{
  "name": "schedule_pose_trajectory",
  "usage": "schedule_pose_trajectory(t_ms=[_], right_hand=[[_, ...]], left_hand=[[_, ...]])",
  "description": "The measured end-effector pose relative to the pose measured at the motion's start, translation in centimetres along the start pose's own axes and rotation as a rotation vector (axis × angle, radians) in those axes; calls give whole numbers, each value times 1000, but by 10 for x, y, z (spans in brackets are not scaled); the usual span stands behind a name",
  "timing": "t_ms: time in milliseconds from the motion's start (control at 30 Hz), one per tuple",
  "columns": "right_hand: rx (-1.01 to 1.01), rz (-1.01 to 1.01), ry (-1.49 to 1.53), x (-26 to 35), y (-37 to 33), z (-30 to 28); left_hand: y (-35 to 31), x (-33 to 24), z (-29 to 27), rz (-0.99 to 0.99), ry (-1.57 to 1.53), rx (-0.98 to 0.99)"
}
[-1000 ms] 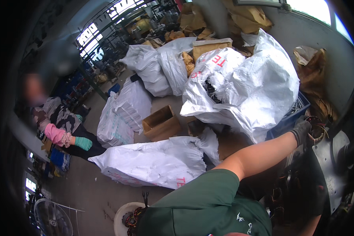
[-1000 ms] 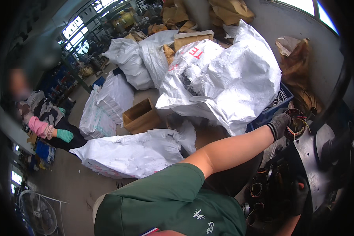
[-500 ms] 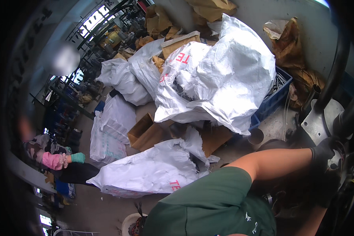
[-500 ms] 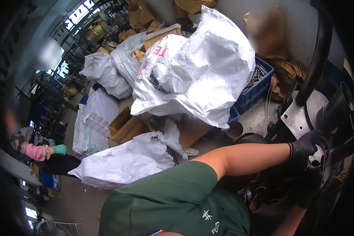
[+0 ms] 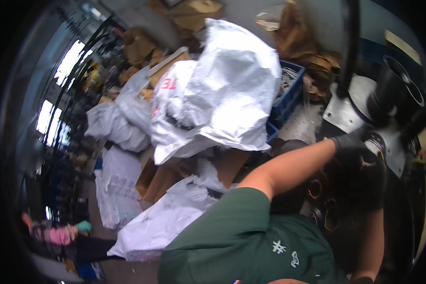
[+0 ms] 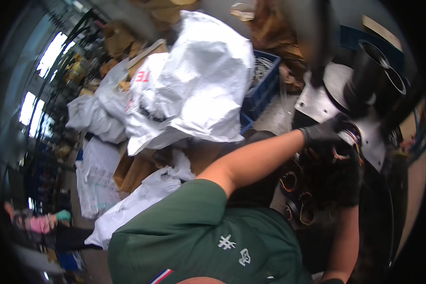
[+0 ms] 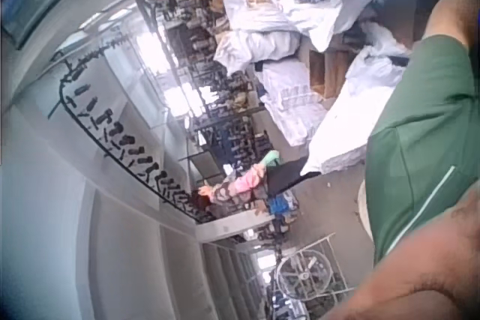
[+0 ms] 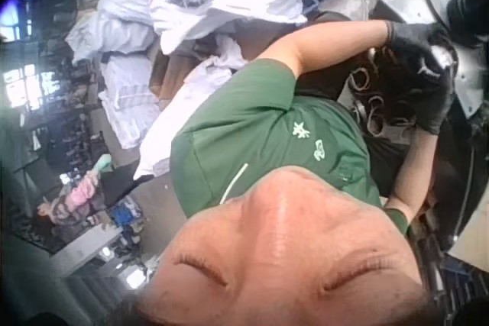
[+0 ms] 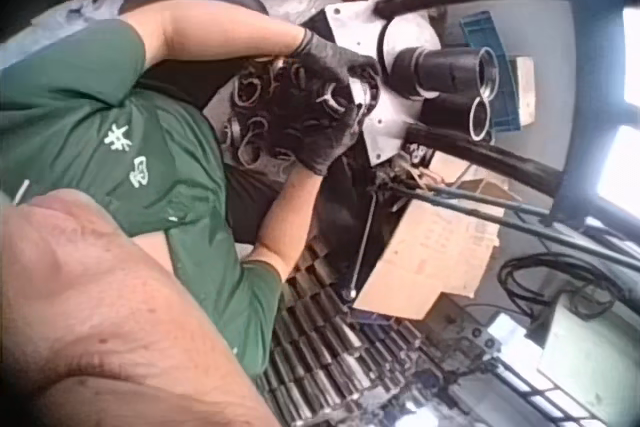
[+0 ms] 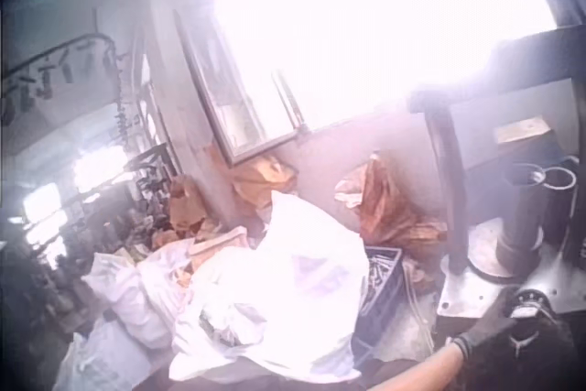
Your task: Assembling and wiring a motor stator using a screwdriver.
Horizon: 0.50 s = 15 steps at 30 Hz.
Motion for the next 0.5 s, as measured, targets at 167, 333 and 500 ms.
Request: schedule_pose_trajectory(t_ms=[167,333,500], right_hand=[[-206,-41,508,34,6,116],[-234,-20,579,18,-1,90],[-277,-36,723,46,-8,85]], left_hand=[[-49,-4,-44,-219,88,9],[-54,-18,-40,-207,-86,84],[-41,-13,-92,-145,-170,-523]])
Point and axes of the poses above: each hand's wrist, its own y-axis towards the middle knuckle, its own z-axis out of the palm, x = y × z, the point moved 4 cm from there along y, towards the middle knuckle, and after that the axes turned 3 degrees about y, right-handed, at the moved point
